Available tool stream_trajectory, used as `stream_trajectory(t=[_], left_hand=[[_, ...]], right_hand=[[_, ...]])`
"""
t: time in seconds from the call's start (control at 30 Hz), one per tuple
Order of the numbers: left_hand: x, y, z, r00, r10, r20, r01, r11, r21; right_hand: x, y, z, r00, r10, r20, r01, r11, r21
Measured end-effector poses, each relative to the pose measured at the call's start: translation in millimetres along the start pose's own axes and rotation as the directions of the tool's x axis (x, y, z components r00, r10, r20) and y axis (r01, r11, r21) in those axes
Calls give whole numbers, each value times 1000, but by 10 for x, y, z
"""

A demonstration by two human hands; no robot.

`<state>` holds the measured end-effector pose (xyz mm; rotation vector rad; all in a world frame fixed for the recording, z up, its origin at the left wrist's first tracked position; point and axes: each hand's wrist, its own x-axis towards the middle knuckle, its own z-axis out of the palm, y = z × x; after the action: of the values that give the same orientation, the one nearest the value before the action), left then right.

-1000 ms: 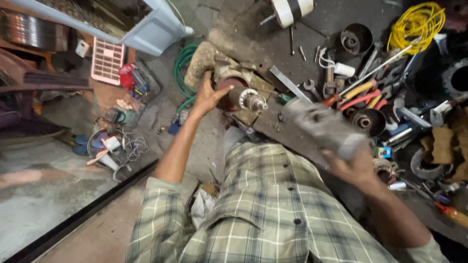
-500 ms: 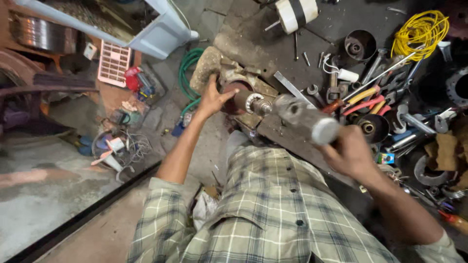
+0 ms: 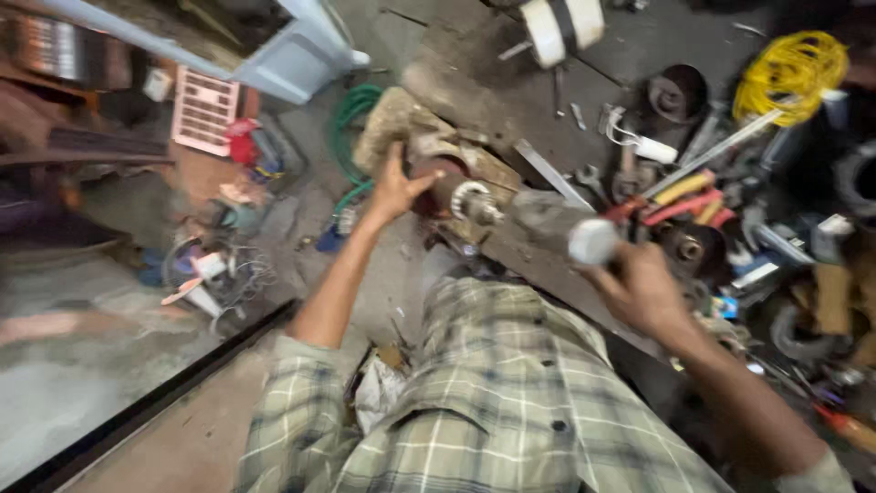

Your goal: The person files the edge of a round metal pulley with a flat file, then uses a die grinder on the pulley hub and hammers a part into place. They carry an electric motor onto a wooden board, fit a fan cover onto it, and then scrape and file the pulley disc with a file and pliers.

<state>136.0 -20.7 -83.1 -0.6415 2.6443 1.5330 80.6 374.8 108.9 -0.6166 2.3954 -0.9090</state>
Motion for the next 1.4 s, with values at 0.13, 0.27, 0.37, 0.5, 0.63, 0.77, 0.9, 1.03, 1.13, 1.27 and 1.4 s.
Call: stream_trajectory(t=[0.13,0.27,0.37,0.5,0.63,0.77,0.9,1.03,1.13,1.27,1.4], left_hand=[[56,21,-5,1000,8,-22,-7,1000,22],[-47,83,-47,999,15,32,-17,998,60],[8,134,-174,999,-33,38,34,999,-15],[57,176,-120,999,-32,-11,33,994,105],[4,129,-8,999,4,-33,-1,996,94],[-29,77,-79,1000,2,-29,1,994,109],[42,124,-160,1000,-8,-11,8,1000,11],[29,232,-107,999,6,-38,0,989,147],[-19,268,-86,997,-72,-23,74,993,96],[-9,230,-144,1000,-17,-5,17,997,79],[63,162,-123,999,-40,-17,41,996,73]], right_hand=[[-399,127,-68,997,33,-70,31,667,744],[-386,320,138,995,-5,96,-37,900,435],[-151,341,208,978,-2,208,70,944,-323],[-163,116,-30,985,159,71,-162,986,43],[-391,-81,-237,941,-230,-250,289,928,236],[-335,7,-57,973,-221,-70,228,965,128],[-90,171,42,990,49,133,-8,957,-289],[-163,85,-84,998,46,48,-46,999,-3],[-288,-47,-151,930,-298,-215,323,942,91],[-216,-61,-101,945,-302,-122,303,953,-10],[-103,33,-10,991,-123,59,128,986,-107]])
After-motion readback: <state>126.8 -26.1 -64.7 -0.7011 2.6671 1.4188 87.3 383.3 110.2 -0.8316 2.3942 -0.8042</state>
